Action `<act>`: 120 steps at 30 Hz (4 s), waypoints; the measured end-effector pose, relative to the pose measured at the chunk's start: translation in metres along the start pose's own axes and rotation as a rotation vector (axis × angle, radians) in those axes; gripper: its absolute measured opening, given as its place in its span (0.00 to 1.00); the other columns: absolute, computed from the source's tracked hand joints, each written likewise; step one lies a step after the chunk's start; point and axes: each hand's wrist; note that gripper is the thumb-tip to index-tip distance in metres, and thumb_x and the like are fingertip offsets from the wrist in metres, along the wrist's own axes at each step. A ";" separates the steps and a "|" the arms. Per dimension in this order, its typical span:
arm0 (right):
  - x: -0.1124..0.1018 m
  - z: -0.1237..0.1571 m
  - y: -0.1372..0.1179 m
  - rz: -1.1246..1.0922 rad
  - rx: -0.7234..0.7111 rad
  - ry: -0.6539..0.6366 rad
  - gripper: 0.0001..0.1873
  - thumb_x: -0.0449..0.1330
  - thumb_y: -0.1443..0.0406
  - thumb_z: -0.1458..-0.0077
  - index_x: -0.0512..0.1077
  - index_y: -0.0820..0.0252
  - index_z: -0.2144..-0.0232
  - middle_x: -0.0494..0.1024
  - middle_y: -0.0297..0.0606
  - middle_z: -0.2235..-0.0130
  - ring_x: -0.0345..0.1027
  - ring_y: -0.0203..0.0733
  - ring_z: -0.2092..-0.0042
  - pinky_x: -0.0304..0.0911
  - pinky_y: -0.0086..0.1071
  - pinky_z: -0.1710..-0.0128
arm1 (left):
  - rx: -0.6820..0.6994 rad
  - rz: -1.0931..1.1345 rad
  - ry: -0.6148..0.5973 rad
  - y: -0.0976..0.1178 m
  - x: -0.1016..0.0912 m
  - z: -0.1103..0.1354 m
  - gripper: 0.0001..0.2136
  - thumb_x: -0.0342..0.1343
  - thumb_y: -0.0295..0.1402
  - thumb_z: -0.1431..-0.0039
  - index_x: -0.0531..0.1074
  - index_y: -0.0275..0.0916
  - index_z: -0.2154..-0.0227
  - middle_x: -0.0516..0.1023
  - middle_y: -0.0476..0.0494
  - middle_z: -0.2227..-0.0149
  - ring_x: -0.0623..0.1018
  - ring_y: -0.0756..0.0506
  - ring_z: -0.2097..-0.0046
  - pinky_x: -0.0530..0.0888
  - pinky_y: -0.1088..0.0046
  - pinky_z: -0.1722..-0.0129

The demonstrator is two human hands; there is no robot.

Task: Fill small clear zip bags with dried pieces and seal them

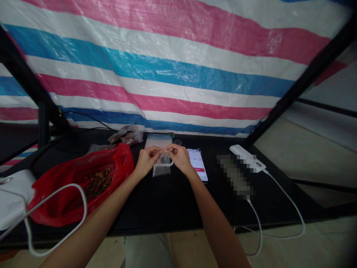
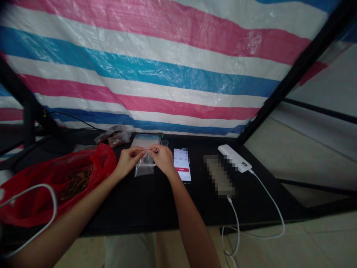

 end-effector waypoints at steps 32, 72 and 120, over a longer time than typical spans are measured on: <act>-0.014 -0.015 0.013 -0.513 0.112 0.129 0.18 0.63 0.54 0.61 0.74 0.65 0.74 0.75 0.38 0.77 0.60 0.32 0.84 0.57 0.27 0.83 | 0.030 -0.038 0.056 0.007 -0.010 0.004 0.19 0.42 0.42 0.40 0.75 0.36 0.69 0.75 0.47 0.78 0.73 0.49 0.76 0.68 0.75 0.71; 0.060 -0.014 -0.044 -0.259 -0.129 0.270 0.17 0.56 0.62 0.49 0.71 0.55 0.55 0.72 0.40 0.53 0.65 0.44 0.51 0.61 0.39 0.49 | 0.176 0.085 0.274 -0.005 -0.032 -0.012 0.17 0.38 0.38 0.39 0.71 0.35 0.66 0.74 0.40 0.63 0.74 0.47 0.60 0.70 0.70 0.58; 0.005 -0.019 -0.048 -0.102 -0.098 0.080 0.09 0.56 0.59 0.52 0.71 0.57 0.77 0.77 0.34 0.74 0.72 0.42 0.68 0.65 0.33 0.65 | 0.058 -0.444 0.214 0.039 -0.063 0.003 0.08 0.50 0.32 0.48 0.69 0.37 0.78 0.70 0.50 0.76 0.69 0.52 0.73 0.61 0.78 0.72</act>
Point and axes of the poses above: each hand's wrist, its own z-axis away from the middle knuckle, its own x-axis out of the palm, y = z × x
